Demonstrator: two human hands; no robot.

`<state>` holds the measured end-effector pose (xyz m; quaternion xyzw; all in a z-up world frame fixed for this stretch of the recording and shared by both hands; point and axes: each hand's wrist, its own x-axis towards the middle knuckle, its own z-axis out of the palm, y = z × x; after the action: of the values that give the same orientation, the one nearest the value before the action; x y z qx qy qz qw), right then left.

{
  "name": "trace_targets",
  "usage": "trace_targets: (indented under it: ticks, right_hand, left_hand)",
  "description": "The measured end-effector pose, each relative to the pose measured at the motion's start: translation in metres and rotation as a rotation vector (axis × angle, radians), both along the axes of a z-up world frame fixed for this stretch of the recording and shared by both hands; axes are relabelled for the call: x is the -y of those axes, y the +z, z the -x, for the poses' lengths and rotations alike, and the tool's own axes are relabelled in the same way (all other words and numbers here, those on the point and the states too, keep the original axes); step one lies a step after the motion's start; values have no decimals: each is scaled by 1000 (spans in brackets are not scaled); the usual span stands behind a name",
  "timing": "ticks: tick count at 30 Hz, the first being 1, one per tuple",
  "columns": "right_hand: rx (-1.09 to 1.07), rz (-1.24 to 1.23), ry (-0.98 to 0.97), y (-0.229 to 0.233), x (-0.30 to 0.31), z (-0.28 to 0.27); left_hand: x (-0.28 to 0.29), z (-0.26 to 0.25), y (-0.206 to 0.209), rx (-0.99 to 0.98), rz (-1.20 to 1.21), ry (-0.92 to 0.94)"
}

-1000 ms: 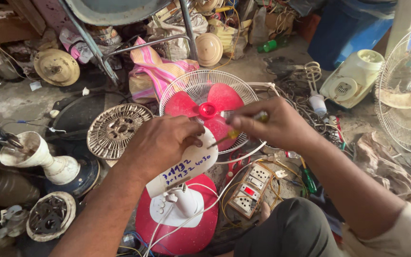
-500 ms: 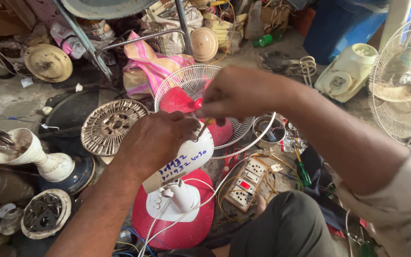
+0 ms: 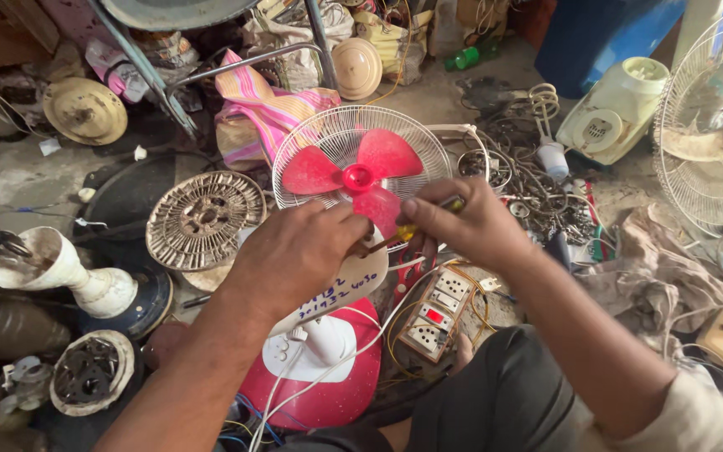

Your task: The person disassembles a fan motor housing using a screwdriver, removing the plastic cover and exposing the internal components.

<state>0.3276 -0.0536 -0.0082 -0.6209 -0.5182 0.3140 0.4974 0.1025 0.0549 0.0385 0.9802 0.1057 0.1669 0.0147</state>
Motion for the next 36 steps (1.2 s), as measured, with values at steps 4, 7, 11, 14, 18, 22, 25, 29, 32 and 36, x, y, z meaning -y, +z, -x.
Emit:
trace_targets:
  ticks: [4,7,11,14,18,22,25,29,32,36]
  right_hand:
    - [-229,-126,-34,-33,2,1]
    - [-290,-212,-81,-56,4,2]
    - [-400,-304,-99,-86,7,8]
    - [-493,-345,-133,-107,7,13]
    - [-729,-392,-116,-140,4,26]
    - [-867,-328,-177,-145,4,34]
    - [-480,-225,-195,-105,13,21]
    - [268,-83,-160,-11,18,5]
    - [638,-255,187,51,-4,5]
    - [840,-42,546,100,-37,18]
  left_hand:
    - [6,2,5,-22,-7,17]
    - [4,1,6,-16,-35,16]
    - [-1,1,5,-35,-8,40]
    - [-3,1,4,5,-36,25]
    - [-6,0,4,-12,-30,92]
    - [-3,-1,6,3,-17,92]
    - [-1,-1,6,-5,-35,99]
    - [0,0,4,-16,-10,120]
    - [-1,-2,-2,-45,-24,137]
    - [-6,-1,-9,-40,-148,98]
